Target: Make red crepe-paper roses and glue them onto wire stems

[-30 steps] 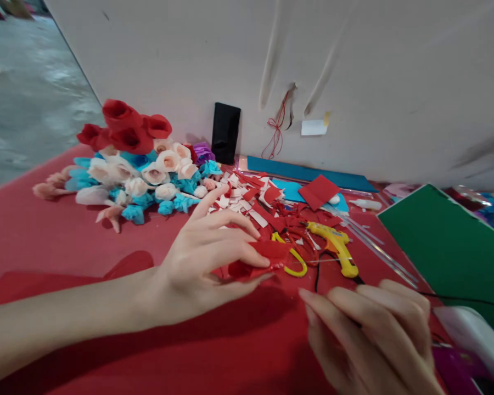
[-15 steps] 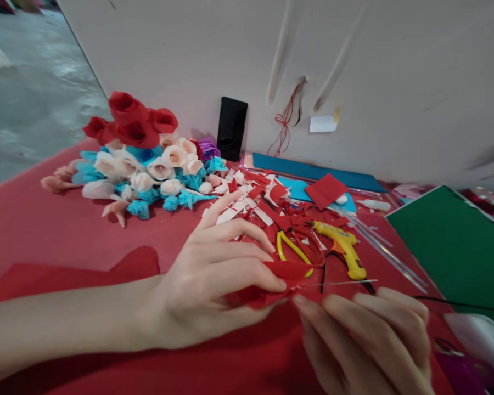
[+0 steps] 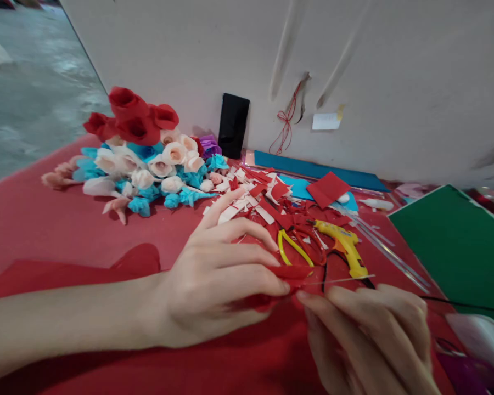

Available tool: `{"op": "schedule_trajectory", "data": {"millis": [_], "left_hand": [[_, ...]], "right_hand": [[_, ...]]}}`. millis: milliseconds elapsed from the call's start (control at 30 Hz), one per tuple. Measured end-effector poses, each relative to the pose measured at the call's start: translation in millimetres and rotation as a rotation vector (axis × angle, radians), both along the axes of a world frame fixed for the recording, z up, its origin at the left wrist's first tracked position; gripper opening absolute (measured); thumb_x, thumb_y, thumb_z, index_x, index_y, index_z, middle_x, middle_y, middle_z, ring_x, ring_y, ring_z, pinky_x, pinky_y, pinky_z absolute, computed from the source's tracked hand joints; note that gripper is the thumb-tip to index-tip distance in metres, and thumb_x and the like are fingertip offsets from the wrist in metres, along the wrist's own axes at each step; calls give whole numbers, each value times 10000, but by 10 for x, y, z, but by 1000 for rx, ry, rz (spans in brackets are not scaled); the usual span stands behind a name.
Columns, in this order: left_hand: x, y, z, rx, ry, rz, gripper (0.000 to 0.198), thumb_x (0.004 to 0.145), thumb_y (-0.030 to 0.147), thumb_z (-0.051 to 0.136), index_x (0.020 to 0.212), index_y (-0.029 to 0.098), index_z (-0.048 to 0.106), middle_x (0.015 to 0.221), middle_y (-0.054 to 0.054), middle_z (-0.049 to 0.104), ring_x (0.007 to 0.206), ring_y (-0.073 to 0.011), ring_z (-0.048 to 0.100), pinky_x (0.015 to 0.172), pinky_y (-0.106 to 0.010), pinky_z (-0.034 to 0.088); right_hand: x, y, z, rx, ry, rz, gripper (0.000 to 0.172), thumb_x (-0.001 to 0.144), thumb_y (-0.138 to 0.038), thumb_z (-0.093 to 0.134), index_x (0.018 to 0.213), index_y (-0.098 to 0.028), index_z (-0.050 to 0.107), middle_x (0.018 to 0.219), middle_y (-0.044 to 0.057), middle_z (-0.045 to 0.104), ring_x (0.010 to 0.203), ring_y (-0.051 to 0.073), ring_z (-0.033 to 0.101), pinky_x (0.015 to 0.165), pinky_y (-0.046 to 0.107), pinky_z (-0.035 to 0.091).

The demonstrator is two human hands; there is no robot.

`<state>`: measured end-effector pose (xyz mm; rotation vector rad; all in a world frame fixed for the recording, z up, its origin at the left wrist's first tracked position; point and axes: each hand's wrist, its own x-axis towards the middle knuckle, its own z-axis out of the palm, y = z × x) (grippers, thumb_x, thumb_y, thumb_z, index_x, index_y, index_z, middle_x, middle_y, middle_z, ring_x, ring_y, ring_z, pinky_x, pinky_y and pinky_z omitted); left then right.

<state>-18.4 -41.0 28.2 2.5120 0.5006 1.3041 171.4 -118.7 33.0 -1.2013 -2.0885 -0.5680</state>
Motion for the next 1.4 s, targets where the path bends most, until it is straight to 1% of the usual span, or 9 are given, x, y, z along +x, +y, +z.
{"op": "schedule_trajectory", "data": {"millis": [167,400,667,833,900,1033,1200,1300,1400], "left_hand": [[-24,10,20,79,87,-22,32,784,218,572,773,218,602,778,34,690,903,-168,580,1127,-458,127],[-44,2,20,162,144,20,158,832,165,492,749,237,605,863,67,699,934,-158,575,1127,-460,80],[-31,-6,42,206,114,39,147,792,164,571,672,239,613,834,92,690,909,-140,596,1133,-471,59],[-33,-11,13,189,107,22,182,779,164,575,611,233,592,838,75,670,937,-139,592,1061,-408,316],[-42,-11,-15,221,117,18,207,796,160,547,605,228,587,857,71,673,975,-151,578,1013,-390,376],[-45,-1,-41,275,118,57,203,819,148,525,660,235,617,882,80,683,989,-154,558,1033,-397,344],[-20,24,-16,168,70,30,160,825,134,529,765,229,642,858,72,694,931,-155,574,1115,-478,139],[4,38,-20,84,52,-32,110,808,156,547,783,214,638,799,32,690,915,-171,576,1108,-511,113],[28,45,-42,31,26,-59,92,788,152,562,759,203,632,725,16,674,890,-170,574,1101,-509,121]], "right_hand": [[-12,24,-31,9,9,24,86,734,-131,623,811,-169,630,685,24,628,636,151,514,615,318,405],[-17,27,-36,-29,37,79,96,722,-82,623,811,-99,590,703,69,617,673,170,482,610,348,384],[-17,41,-18,-52,90,106,120,698,-54,619,794,-104,567,710,65,592,666,149,461,601,331,370],[-10,74,-26,-29,86,126,154,675,-38,597,796,-112,535,729,63,571,659,148,453,574,327,360],[-15,87,-12,-27,118,138,170,670,-25,583,803,-115,526,736,59,559,658,147,455,563,319,358],[-23,105,52,-126,226,129,185,693,-2,545,818,-138,536,767,44,557,688,137,482,597,300,384],[36,136,148,-235,350,35,196,728,-56,539,898,-152,547,846,53,557,807,152,513,700,299,407],[96,173,168,-437,320,33,218,762,-142,547,976,-182,546,960,54,569,905,162,529,773,294,422],[133,199,138,-708,405,122,228,772,-194,573,991,-249,546,941,1,604,865,137,575,763,258,460]]}}
